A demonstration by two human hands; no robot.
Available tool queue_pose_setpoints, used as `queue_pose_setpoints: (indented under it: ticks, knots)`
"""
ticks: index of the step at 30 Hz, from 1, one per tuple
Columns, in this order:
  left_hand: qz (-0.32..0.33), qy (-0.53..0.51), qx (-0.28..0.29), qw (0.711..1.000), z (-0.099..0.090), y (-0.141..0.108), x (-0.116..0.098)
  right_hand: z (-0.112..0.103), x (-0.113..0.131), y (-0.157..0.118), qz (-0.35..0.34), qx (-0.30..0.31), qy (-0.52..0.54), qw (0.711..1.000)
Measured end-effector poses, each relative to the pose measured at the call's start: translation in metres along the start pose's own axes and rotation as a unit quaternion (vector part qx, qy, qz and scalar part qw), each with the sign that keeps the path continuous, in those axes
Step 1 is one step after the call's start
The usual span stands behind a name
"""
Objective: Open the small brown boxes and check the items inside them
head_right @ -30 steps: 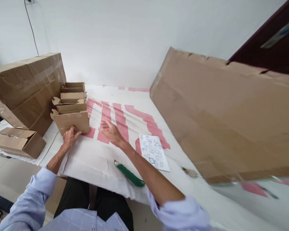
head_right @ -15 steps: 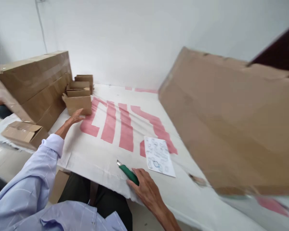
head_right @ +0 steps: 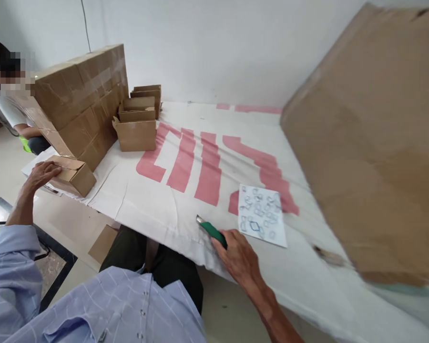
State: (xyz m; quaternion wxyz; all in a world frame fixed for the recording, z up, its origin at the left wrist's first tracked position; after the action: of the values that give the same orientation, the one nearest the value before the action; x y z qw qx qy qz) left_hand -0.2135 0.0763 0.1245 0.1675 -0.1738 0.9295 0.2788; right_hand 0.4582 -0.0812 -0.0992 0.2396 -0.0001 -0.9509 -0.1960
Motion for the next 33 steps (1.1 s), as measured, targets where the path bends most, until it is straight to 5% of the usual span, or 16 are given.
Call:
queue_pose_setpoints:
  ticks: [4, 8, 16, 20, 25, 33]
  knots:
    - [-0.015, 0.019, 0.032, 0.999, 0.006, -0.012, -0.002, -0.009, -0.002, -0.002, 0.027, -0.006, -0.012, 1.0]
    - [0.036, 0.006, 0.039, 0.999, 0.02, -0.045, -0.016, -0.012, 0.0, -0.002, 0.048, 0.003, 0.001, 0.999]
    - [0.172, -0.215, 0.054, 0.96, 0.072, -0.134, -0.073, -0.012, 0.028, 0.031, 0.068, 0.005, 0.069, 0.995]
    - [0.089, -0.294, 0.062, 0.95, 0.098, -0.132, -0.082, -0.007, 0.037, 0.04, 0.071, 0.021, 0.095, 0.993]
    - [0.054, -0.406, 0.179, 0.895, 0.129, -0.112, -0.087, 0.009, 0.039, 0.03, 0.008, 0.046, 0.053, 0.998]
    - [-0.003, -0.475, 0.195, 0.858, 0.121, -0.11, -0.058, 0.025, 0.036, 0.019, -0.037, 0.049, -0.042, 0.997]
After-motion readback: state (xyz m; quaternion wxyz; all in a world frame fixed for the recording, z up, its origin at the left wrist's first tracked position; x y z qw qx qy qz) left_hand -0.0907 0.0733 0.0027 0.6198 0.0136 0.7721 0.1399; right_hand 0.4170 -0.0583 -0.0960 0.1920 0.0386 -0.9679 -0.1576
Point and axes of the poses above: each hand's wrist, its own y-axis towards the middle knuckle, its own z-axis out of the palm, x = y × z, the point moved 1 cm from there along y, towards the middle knuckle, and after that the axes turned 10 degrees about -x, right-handed, at the moved point
